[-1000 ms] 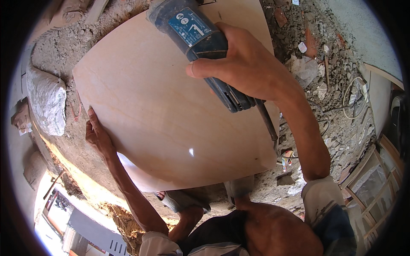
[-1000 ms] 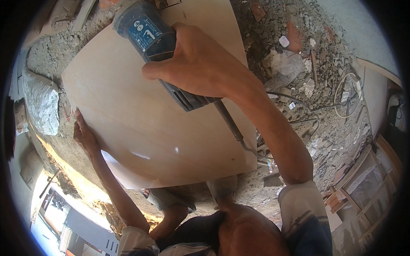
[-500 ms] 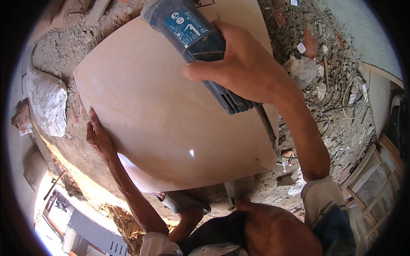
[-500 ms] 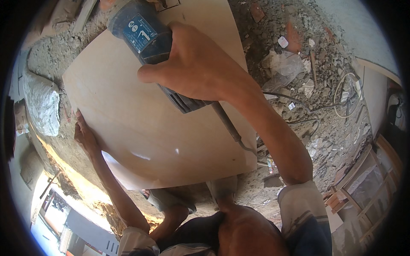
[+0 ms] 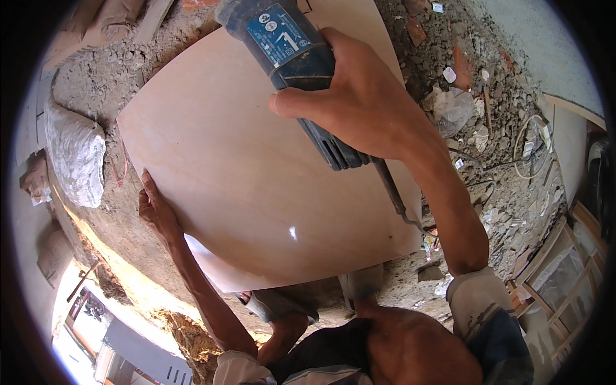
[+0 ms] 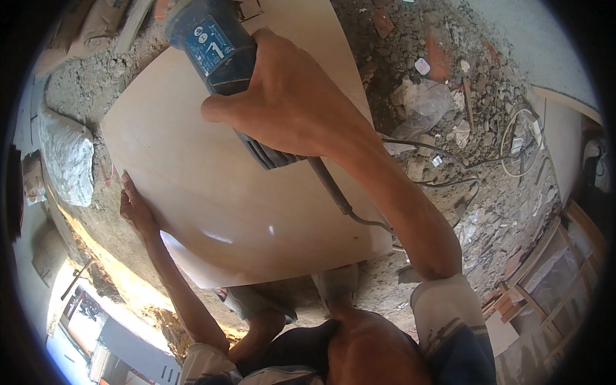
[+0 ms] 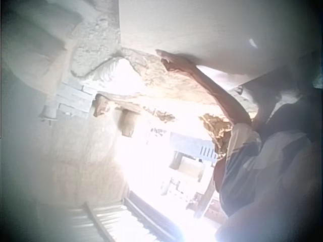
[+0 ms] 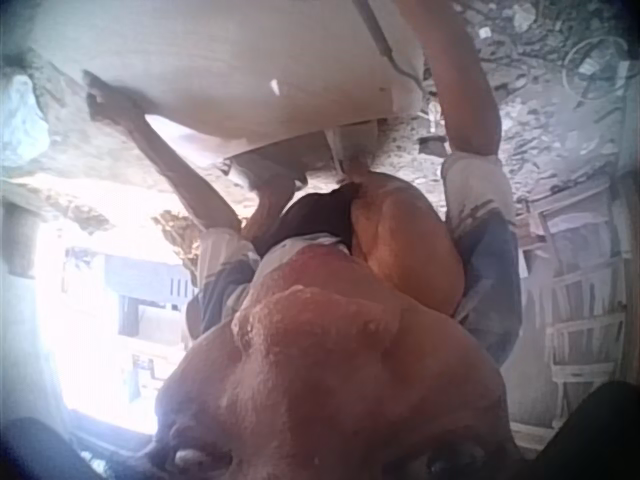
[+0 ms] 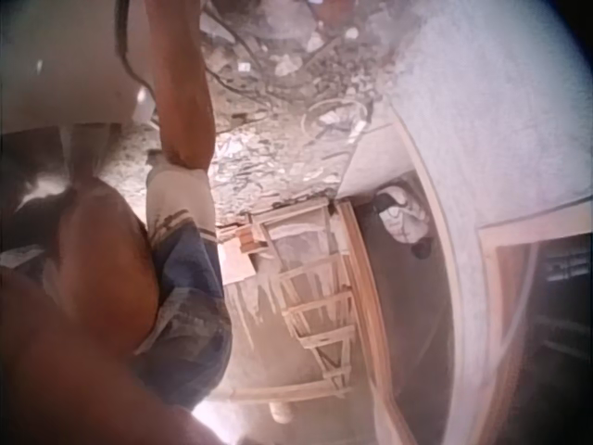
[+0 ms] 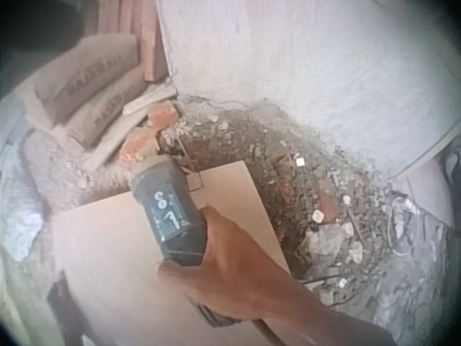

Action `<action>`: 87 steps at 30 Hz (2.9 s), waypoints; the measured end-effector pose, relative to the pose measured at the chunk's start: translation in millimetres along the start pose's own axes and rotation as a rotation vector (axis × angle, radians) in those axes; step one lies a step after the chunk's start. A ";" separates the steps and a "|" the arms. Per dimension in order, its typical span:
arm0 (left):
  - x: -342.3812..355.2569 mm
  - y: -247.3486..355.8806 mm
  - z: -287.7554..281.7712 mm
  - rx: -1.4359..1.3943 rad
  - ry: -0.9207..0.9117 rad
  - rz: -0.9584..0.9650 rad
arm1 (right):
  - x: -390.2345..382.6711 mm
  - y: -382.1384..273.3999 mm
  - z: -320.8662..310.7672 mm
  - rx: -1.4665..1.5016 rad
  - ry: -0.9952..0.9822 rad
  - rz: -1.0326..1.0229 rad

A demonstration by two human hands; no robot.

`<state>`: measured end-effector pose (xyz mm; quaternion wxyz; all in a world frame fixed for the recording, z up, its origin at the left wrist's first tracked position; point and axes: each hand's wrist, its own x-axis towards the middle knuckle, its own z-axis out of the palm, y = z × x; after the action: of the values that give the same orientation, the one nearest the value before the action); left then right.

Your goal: The person uses a handheld angle grinder to cut a square tile while sitting on the floor.

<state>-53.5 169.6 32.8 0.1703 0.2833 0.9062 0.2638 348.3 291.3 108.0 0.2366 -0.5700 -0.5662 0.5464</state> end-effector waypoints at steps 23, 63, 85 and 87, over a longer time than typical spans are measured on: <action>-2.9 0.8 1.8 -0.043 0.057 0.071 | 4.9 11.2 8.8 0.057 0.026 -0.019; -7.1 8.2 3.5 -0.052 0.090 0.066 | -2.1 11.9 -4.0 0.025 -0.026 0.002; -10.4 14.4 4.1 -0.042 0.102 0.045 | -0.7 9.2 -12.8 0.022 -0.054 -0.006; -10.1 13.4 4.2 -0.037 0.102 0.038 | -2.4 7.2 -14.3 0.042 -0.076 0.007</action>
<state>-38.0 174.6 38.7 0.1241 0.2836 0.9030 0.2978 364.3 292.4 106.6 0.2251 -0.5455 -0.5612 0.5803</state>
